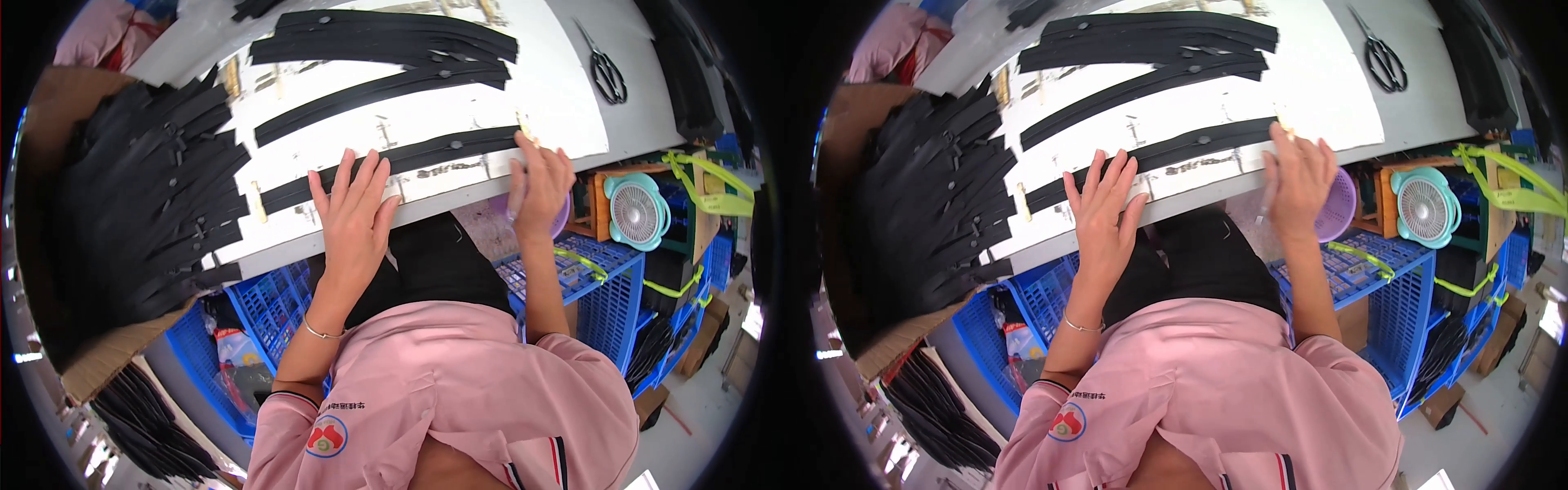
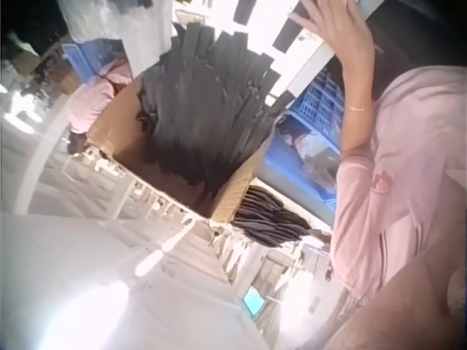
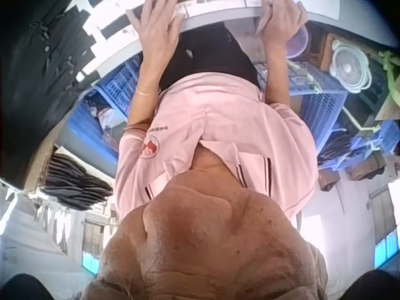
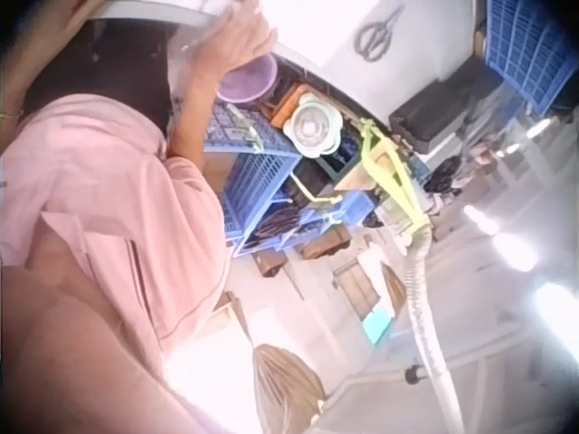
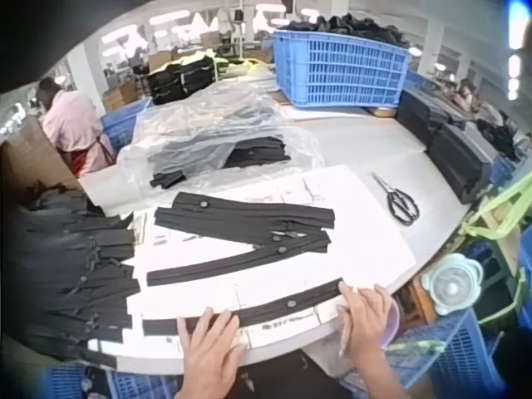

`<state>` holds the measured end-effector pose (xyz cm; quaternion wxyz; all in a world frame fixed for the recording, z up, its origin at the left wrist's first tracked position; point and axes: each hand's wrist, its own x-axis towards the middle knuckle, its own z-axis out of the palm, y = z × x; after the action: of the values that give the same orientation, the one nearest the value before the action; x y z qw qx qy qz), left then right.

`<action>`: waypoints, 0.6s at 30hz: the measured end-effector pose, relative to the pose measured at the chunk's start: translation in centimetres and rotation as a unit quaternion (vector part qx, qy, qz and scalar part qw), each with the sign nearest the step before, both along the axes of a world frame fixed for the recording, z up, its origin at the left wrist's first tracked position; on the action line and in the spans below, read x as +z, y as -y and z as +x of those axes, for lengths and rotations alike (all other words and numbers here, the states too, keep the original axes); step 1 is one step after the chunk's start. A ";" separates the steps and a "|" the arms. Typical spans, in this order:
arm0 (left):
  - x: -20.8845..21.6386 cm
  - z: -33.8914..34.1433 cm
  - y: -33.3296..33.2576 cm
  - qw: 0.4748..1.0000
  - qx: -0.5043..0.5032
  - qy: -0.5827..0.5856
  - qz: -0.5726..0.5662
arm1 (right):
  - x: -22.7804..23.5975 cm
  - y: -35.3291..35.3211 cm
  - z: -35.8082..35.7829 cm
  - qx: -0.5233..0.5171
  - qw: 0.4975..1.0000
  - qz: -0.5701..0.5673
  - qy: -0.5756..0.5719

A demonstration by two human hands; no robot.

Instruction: Mark specific points on black zippers using a marker pen and a template board at a manufacturing station.

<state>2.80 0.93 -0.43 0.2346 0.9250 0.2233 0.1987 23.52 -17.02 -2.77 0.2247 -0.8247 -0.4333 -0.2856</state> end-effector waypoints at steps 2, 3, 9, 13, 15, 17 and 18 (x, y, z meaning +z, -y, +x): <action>-0.1 -1.5 0.0 0.999 0.035 -0.010 0.009 | 0.1 0.3 0.2 0.011 1.000 0.001 -0.011; -0.1 -2.3 -0.1 0.998 0.057 -0.017 0.016 | 0.1 0.3 0.1 0.010 1.000 0.000 -0.019; -0.4 -6.8 -1.4 0.987 0.155 -0.031 0.014 | -0.3 0.2 -0.1 0.007 1.000 -0.003 -0.011; -0.7 -7.7 -2.2 0.986 0.168 -0.010 0.014 | 0.8 -0.5 -0.3 0.006 1.000 -0.013 -0.018; -0.9 -7.7 -2.2 0.985 0.170 -0.003 0.024 | 2.0 -1.4 -0.8 0.001 0.997 0.004 -0.072; -0.8 -7.6 -2.2 0.985 0.173 0.002 0.023 | 3.1 -3.4 -2.8 0.031 0.975 0.087 -0.204; -0.9 -7.5 -2.2 0.985 0.171 0.004 0.025 | 3.8 -4.7 -4.1 0.055 0.925 0.171 -0.335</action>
<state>-4.74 3.13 -1.31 0.1747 0.8781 0.3720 0.2452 19.42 -12.28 1.02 0.5095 -0.7964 -0.3221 -0.0495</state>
